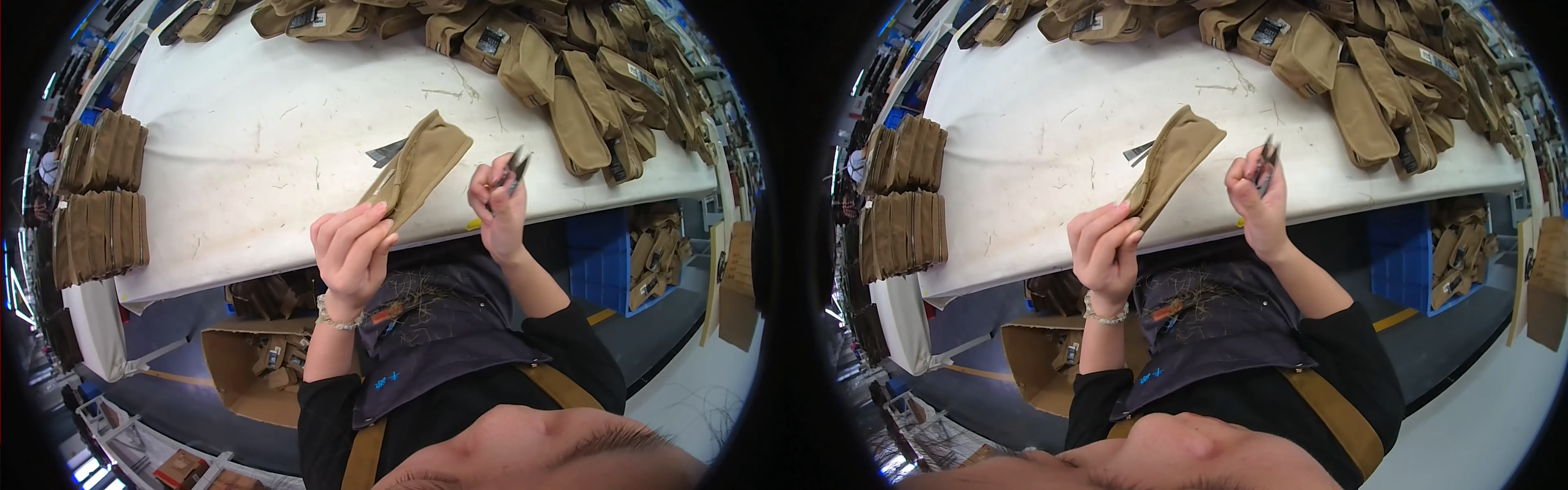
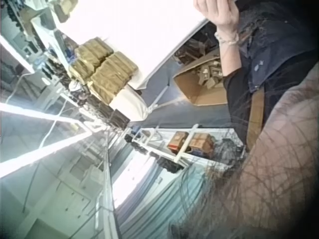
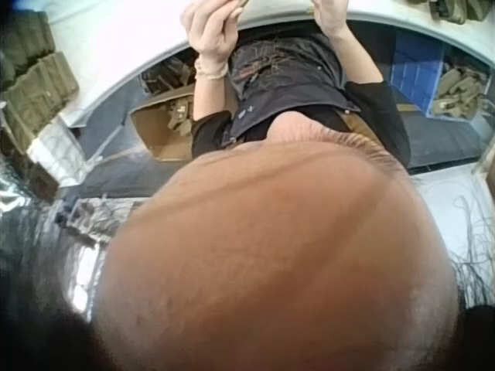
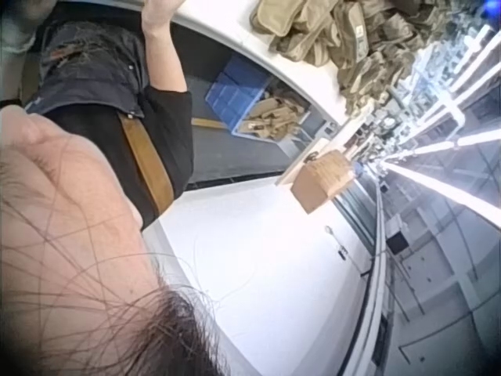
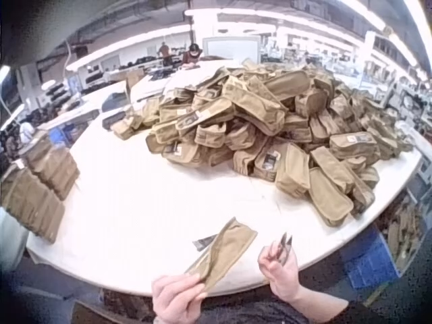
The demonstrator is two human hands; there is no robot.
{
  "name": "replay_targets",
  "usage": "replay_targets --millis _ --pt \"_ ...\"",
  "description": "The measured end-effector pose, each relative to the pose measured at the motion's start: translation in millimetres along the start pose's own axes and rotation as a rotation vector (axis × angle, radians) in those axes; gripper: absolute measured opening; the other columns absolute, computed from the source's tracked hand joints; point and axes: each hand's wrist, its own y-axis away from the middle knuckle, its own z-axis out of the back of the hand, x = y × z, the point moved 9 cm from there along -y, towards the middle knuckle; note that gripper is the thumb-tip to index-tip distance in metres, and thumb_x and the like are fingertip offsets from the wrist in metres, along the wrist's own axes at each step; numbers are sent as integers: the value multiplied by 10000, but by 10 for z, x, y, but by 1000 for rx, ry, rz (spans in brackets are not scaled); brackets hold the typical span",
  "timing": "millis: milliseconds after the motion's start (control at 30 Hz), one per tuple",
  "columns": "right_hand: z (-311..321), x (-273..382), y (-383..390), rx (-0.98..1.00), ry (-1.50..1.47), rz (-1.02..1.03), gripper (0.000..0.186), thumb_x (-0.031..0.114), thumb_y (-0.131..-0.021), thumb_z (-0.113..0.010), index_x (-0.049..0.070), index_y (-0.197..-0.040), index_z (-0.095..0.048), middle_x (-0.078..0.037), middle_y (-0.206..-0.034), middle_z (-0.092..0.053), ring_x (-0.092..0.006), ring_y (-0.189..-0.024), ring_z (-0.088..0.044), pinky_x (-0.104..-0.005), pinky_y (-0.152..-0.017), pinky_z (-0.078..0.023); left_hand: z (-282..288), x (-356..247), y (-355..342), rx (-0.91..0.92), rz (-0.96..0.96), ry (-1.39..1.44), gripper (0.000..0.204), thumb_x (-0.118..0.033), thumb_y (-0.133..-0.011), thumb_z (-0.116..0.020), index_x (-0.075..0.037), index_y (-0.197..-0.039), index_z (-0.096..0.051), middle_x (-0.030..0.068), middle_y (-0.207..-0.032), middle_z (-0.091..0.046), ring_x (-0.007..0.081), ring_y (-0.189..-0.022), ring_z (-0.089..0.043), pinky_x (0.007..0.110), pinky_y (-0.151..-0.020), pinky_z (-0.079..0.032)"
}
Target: Trimming loose threads from small tan bags using snips.
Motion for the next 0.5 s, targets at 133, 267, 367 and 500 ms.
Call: replay_targets --millis 133,267,367,500 --pt "45 -345 39 -167 232 -44 389 97 -836 -744 116 -931 -367 25 -800 -427 -3 -634 -379 -148 -538 -308 -134 -56 273 18 -101 -217 131 -135 -738 -776 -86 -857 -748 48 -995 -603 228 -913 -540 322 -767 -462" --pt "91 -483 53 -213 421 -68 355 39 -849 -698 113 -927 -360 36 -824 -400 20 -630 -342 -141 -532 -296 -121 63 416 27 32 -160 154 -146 -711 -792 -108 -848 -735 60 -1002 -582 221 -926 -517 325 -783 -415" --pt "51 -466 61 -202 432 -104 329 17 -861 -667 107 -929 -358 37 -824 -387 15 -622 -318 -150 -530 -293 -191 214 333 191 215 43 161 -100 -778 -720 -69 -909 -631 91 -904 -594 232 -838 -541 329 -727 -409" --pt "-83 -454 57 -111 525 -82 278 -4 -886 -606 102 -940 -355 27 -853 -388 5 -662 -324 -158 -553 -301 -385 459 336 472 511 87 406 -72 -819 -673 -13 -1167 -472 76 -697 -539 268 -675 -559 364 -609 -415"
